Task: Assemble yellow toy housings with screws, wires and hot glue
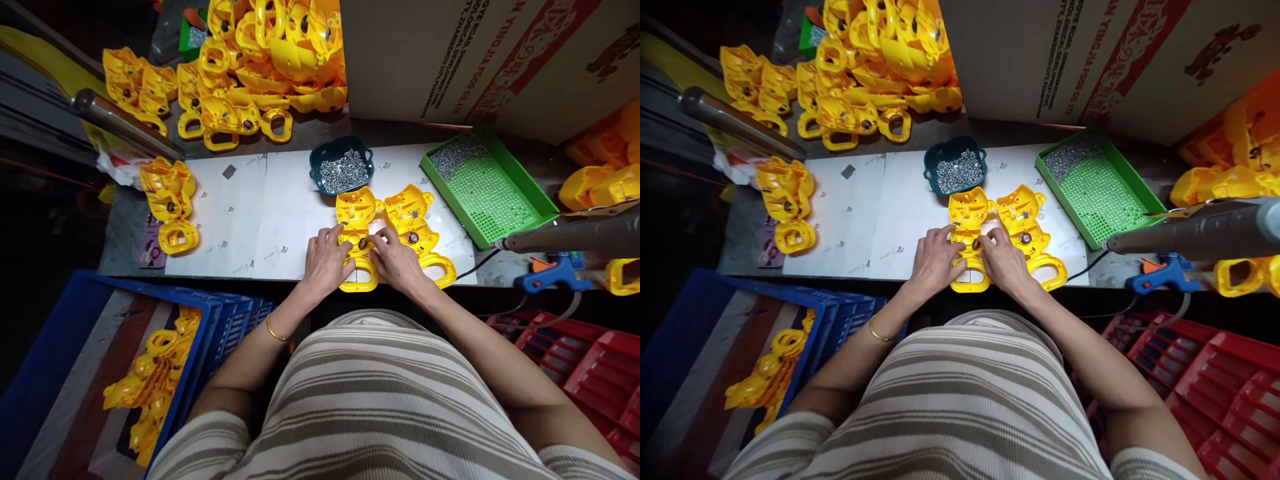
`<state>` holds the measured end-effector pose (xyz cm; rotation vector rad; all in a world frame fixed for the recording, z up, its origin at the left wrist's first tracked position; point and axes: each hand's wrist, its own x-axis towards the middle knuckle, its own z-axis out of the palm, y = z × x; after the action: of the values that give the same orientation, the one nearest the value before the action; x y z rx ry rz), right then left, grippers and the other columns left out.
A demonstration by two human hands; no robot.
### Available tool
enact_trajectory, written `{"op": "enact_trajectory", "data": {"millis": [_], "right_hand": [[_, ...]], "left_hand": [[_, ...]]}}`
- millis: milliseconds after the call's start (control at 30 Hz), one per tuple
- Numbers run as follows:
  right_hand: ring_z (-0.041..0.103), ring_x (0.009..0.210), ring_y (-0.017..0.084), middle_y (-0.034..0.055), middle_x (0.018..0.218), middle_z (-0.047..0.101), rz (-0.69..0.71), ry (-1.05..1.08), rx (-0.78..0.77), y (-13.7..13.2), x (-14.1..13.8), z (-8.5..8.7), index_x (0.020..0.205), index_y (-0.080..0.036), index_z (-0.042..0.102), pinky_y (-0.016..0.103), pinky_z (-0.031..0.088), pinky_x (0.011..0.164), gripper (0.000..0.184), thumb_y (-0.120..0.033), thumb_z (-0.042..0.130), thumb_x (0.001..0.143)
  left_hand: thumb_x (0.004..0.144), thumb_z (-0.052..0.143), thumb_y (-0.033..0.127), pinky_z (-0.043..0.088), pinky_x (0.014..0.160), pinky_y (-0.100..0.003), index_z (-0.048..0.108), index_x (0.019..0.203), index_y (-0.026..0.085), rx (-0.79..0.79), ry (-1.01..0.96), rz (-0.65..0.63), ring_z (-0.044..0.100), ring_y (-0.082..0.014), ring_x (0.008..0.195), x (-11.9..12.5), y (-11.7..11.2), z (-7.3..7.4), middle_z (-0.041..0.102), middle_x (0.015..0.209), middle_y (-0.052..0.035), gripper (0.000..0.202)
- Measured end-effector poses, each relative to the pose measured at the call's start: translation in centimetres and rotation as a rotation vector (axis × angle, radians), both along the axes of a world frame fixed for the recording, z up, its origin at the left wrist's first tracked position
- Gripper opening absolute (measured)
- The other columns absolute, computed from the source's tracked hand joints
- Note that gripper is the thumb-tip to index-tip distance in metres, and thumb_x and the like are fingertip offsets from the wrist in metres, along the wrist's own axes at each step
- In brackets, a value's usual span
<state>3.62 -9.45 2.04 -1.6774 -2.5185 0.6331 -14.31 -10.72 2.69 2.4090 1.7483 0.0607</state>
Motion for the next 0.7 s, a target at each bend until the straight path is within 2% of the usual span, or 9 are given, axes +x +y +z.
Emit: {"op": "enact_trajectory", "data": {"millis": [167, 367, 500, 600, 700], "right_hand": [[0.06, 0.085, 0.02, 0.011, 0.123, 0.055, 0.022, -0.022, -0.007, 0.0, 0.2, 0.0, 0.125, -0.023, 0.054, 0.027, 0.032, 0.048, 0.035, -0.023, 0.041, 0.092], [0.063, 0.086, 0.021, 0.0112, 0.125, 0.055, -0.028, 0.057, 0.014, -0.3, 0.5, -0.3, 0.126, -0.022, 0.052, 0.028, 0.041, 0.052, 0.035, -0.025, 0.039, 0.094], [0.066, 0.084, 0.017, 0.0115, 0.122, 0.058, -0.125, 0.342, 0.04, -0.7, 0.5, -0.6, 0.121, -0.019, 0.052, 0.029, 0.052, 0.064, 0.03, -0.029, 0.04, 0.095], [0.068, 0.079, 0.015, 0.0116, 0.121, 0.06, -0.15, 0.587, 0.044, -0.9, -0.2, -1.3, 0.118, -0.019, 0.05, 0.03, 0.056, 0.073, 0.028, -0.031, 0.048, 0.093], [0.069, 0.075, 0.014, 0.0105, 0.119, 0.062, -0.21, 0.755, 0.004, -0.6, -1.0, -2.3, 0.116, -0.019, 0.049, 0.029, 0.057, 0.068, 0.029, -0.033, 0.052, 0.091]], "left_hand": [[0.075, 0.069, 0.024, 0.045, 0.089, -0.05, 0.072, 0.09, 0.018, -0.085, -0.018, -0.053, 0.045, -0.0361, 0.121, -0.6, 1.4, 0.7, 0.049, 0.142, -0.0135, 0.016], [0.077, 0.069, 0.022, 0.042, 0.097, -0.05, 0.072, 0.082, 0.021, -0.073, -0.24, 0.027, 0.043, -0.0326, 0.123, -0.7, 2.4, 0.4, 0.054, 0.136, -0.0097, 0.006], [0.077, 0.073, 0.022, 0.04, 0.103, -0.044, 0.073, 0.083, 0.022, -0.013, -0.518, 0.096, 0.05, -0.0262, 0.117, -0.6, 2.3, -0.4, 0.061, 0.122, -0.0076, 0.005], [0.079, 0.072, 0.022, 0.042, 0.101, -0.04, 0.071, 0.084, 0.021, -0.042, -0.731, 0.138, 0.056, -0.0227, 0.111, -0.5, 2.2, -0.9, 0.067, 0.109, -0.0063, 0.005], [0.081, 0.068, 0.024, 0.046, 0.094, -0.036, 0.069, 0.084, 0.021, -0.093, -0.871, 0.149, 0.06, -0.0202, 0.1, -0.4, 2.3, -1.2, 0.07, 0.093, -0.0044, 0.005]]}}
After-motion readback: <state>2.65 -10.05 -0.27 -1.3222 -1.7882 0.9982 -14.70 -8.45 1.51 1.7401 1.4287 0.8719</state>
